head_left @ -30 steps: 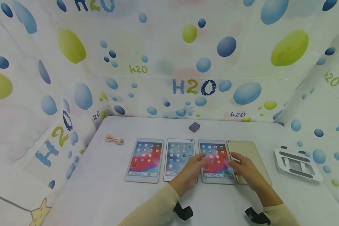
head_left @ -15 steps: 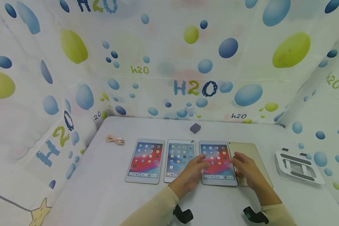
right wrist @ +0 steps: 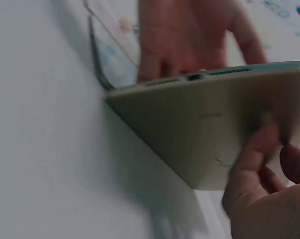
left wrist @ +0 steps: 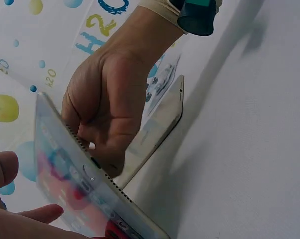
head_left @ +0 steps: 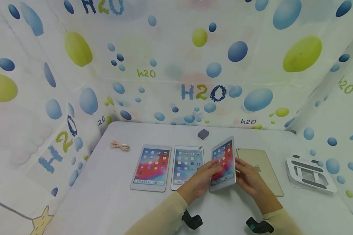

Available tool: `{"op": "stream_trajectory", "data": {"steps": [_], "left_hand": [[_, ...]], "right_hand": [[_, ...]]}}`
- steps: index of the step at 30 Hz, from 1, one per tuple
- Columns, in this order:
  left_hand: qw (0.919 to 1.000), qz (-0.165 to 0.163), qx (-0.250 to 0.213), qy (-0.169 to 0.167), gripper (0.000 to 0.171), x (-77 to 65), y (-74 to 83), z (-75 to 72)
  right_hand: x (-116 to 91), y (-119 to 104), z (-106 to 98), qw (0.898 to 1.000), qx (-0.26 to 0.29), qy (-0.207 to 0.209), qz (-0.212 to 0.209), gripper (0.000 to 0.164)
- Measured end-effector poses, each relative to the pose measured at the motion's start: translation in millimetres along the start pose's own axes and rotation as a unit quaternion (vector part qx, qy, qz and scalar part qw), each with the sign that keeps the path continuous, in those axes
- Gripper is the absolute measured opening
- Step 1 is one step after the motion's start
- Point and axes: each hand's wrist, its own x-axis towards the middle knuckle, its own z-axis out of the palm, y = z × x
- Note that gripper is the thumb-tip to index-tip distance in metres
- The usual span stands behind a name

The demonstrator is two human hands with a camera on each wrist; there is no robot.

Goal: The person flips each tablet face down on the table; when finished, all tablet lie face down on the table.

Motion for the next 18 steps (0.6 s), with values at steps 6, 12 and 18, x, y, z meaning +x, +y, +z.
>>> {"op": "stream_trajectory", "data": {"steps": [6, 12, 18], "left_hand": [[0.9995, 0.026, 0.013, -0.008, 0.061, -2.2, 5.9, -2.6], [0.9974, 0.07, -0.019, -0.008, 0.063, -5.5, 10.3, -6.5], [0.9856, 0.106, -0.128, -0.029, 0.054, -0.9, 12.9, -10.8]], "right_hand": [[8, 20, 28, 0.984, -0.171, 0.021, 0.049, 0.058], [8, 23, 42, 0.966, -0.252, 0.045, 0.027, 0.07], [1, 18, 36, 0.947, -0.299, 0.115, -0.004, 0.075]]}}
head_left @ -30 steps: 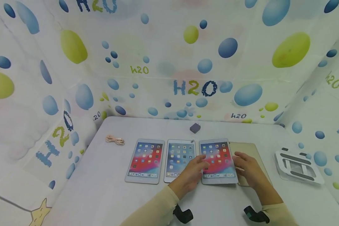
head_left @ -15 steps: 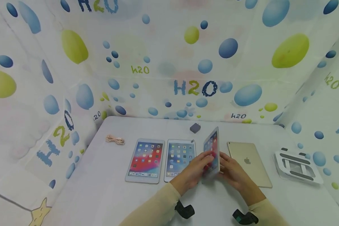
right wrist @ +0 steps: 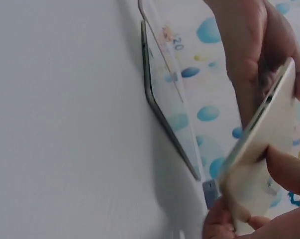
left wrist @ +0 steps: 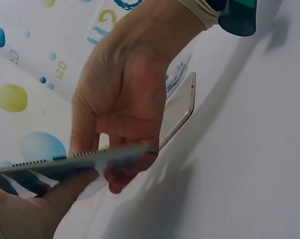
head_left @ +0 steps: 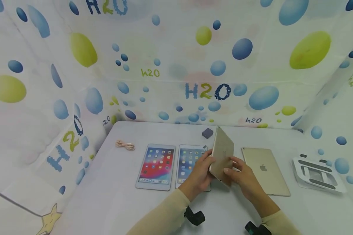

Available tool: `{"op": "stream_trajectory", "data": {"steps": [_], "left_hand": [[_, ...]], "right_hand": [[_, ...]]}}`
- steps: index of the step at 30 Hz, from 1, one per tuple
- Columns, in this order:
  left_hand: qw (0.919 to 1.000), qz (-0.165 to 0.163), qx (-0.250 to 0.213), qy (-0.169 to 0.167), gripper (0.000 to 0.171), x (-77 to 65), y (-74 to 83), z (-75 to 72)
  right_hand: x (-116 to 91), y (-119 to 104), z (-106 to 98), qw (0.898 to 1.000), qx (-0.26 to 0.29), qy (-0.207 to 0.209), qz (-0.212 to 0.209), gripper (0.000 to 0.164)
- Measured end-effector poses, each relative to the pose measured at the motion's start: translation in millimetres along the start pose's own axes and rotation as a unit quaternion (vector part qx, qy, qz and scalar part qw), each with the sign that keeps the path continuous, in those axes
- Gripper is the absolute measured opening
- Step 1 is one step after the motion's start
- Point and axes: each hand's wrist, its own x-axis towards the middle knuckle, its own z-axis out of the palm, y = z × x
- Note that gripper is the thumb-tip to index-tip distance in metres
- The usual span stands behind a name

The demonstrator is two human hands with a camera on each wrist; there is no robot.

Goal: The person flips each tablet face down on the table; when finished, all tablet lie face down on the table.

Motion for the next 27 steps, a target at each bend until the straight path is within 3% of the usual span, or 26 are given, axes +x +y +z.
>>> {"op": "stream_trajectory", "data": {"steps": [2, 4, 6, 9, 12, 15, 20, 27], "left_hand": [[0.9999, 0.0, -0.014, 0.009, 0.053, 1.1, -0.1, -1.4], [0.9995, -0.013, 0.008, 0.029, 0.051, 0.7, 0.4, -3.7], [0.9966, -0.033, 0.061, 0.043, 0.048, -0.7, 1.6, -6.0], [0.9842, -0.067, 0.153, 0.057, 0.043, -3.4, 3.8, -8.5], [0.9732, -0.085, 0.203, 0.068, 0.037, -5.5, 4.9, -9.2], [0.9675, -0.094, 0.218, 0.088, 0.032, -6.5, 3.8, -8.4], [0.9652, -0.11, 0.212, 0.107, 0.032, -5.4, 0.8, -7.7], [0.9607, -0.121, 0.234, 0.088, 0.054, -5.7, -0.9, -3.1]], "right_hand": [[0, 2, -7, 1.0, -0.017, 0.021, 0.003, 0.079], [1, 5, -15, 0.998, -0.059, 0.038, 0.002, 0.082], [1, 8, -22, 0.992, -0.12, 0.048, -0.002, 0.085], [2, 12, -31, 0.978, -0.203, 0.046, -0.008, 0.089], [3, 14, -34, 0.966, -0.257, 0.038, -0.013, 0.09], [4, 12, -35, 0.951, -0.305, 0.038, -0.02, 0.088], [10, 7, -40, 0.931, -0.362, 0.035, -0.026, 0.087], [13, 5, -42, 0.915, -0.401, 0.032, -0.026, 0.079]]}}
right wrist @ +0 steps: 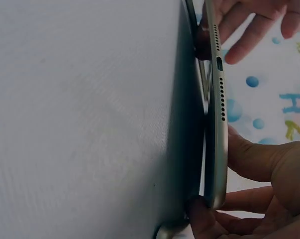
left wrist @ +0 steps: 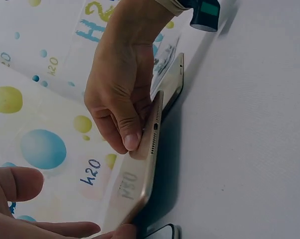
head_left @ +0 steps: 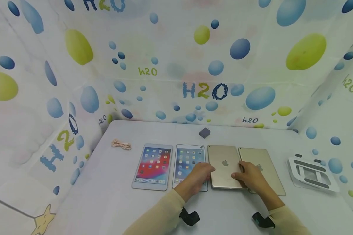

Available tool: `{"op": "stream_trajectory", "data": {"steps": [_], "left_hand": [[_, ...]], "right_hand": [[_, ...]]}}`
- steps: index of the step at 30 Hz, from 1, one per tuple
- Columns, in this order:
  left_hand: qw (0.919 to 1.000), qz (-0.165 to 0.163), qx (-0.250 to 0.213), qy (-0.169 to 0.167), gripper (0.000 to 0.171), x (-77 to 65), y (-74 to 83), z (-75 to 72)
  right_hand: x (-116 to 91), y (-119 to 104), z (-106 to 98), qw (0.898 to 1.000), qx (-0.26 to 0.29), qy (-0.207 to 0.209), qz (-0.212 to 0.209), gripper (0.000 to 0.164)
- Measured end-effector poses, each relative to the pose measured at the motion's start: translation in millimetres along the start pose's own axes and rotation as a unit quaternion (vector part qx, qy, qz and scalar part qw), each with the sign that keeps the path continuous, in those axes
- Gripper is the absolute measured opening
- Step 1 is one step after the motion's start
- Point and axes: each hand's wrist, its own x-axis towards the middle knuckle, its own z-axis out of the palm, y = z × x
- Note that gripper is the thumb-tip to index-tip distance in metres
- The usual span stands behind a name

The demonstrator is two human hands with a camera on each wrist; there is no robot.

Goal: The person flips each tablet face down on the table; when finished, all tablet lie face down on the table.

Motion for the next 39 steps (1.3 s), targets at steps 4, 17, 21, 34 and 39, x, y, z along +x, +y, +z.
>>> {"op": "stream_trajectory", "data": {"steps": [4, 17, 21, 34, 39], "left_hand": [[0.9998, 0.011, 0.007, -0.014, 0.064, -1.7, 1.8, 0.8], [0.999, 0.03, 0.01, -0.031, 0.064, -8.6, 1.6, 1.5], [0.9982, 0.051, -0.006, -0.032, 0.063, -12.1, -2.5, 0.9], [0.9914, 0.118, 0.004, 0.058, 0.053, -51.1, -7.4, -73.6], [0.9885, 0.093, 0.015, 0.118, 0.053, -55.5, -11.3, -93.7]], "right_hand": [[0, -3, 1, 0.999, -0.042, 0.016, -0.023, 0.066], [0, -12, 5, 0.989, -0.134, 0.03, -0.056, 0.043], [0, -13, 7, 0.989, -0.141, 0.015, -0.04, 0.032], [-6, -39, 23, 0.994, 0.081, 0.005, -0.071, 0.059], [-9, -64, 42, 0.932, 0.347, -0.102, -0.033, 0.065]]}}
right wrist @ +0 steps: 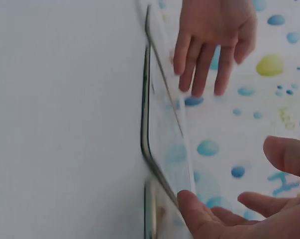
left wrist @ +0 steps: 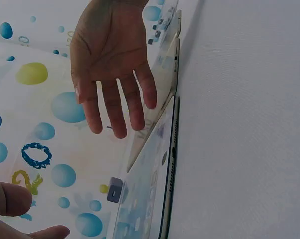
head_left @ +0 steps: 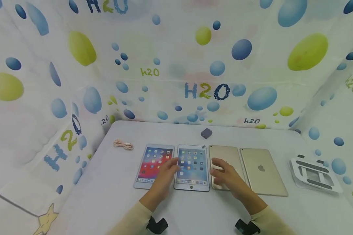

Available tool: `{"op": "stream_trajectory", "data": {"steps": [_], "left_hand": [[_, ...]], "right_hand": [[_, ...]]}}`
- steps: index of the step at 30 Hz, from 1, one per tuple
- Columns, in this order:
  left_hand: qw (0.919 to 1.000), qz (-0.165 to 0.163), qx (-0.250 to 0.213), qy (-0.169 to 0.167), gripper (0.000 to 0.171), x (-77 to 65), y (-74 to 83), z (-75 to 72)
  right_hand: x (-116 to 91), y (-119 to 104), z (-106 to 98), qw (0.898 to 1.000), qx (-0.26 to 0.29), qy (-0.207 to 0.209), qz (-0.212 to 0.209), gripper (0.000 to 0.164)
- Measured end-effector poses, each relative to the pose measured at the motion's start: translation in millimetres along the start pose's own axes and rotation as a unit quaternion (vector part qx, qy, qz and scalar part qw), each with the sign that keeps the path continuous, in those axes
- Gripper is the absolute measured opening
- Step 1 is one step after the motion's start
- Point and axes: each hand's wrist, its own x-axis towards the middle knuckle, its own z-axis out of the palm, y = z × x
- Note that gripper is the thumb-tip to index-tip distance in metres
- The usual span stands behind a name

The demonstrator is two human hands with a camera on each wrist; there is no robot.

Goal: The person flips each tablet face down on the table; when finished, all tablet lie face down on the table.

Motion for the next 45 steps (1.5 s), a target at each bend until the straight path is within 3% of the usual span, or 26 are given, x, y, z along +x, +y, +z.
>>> {"op": "stream_trajectory", "data": {"steps": [3, 7, 16, 22, 28, 35, 40, 45], "left_hand": [[0.9999, -0.012, 0.009, 0.006, 0.052, 0.1, -1.8, -2.0], [0.9998, -0.019, 0.008, -0.005, 0.052, -0.1, -3.2, 0.4], [0.9999, -0.006, 0.001, -0.011, 0.058, -0.5, -8.1, 1.4], [0.9997, 0.003, -0.006, -0.025, 0.061, -1.6, -12.5, 0.9], [0.9991, 0.017, 0.01, -0.038, 0.061, -2.7, -13.7, 2.3], [0.9983, 0.025, -0.005, -0.052, 0.065, -2.9, -10.5, 1.9], [0.9987, 0.026, -0.006, -0.044, 0.077, -0.8, -6.7, 1.9], [0.9989, 0.022, -0.018, -0.038, 0.085, 1.2, -2.1, 1.5]], "right_hand": [[4, -4, 14, 0.998, 0.053, 0.001, 0.023, 0.062], [7, -8, 21, 0.996, 0.074, 0.027, 0.036, 0.056], [12, -14, 18, 0.995, 0.083, 0.011, 0.045, 0.066], [14, -16, 15, 0.992, 0.117, 0.024, 0.045, 0.067], [15, -18, 12, 0.984, 0.165, 0.042, 0.052, 0.068], [25, -26, 30, 0.962, 0.272, 0.019, 0.01, 0.044], [32, -30, 52, 0.968, 0.247, -0.037, -0.018, 0.046], [36, -27, 73, 0.98, 0.189, -0.066, -0.01, 0.057]]}}
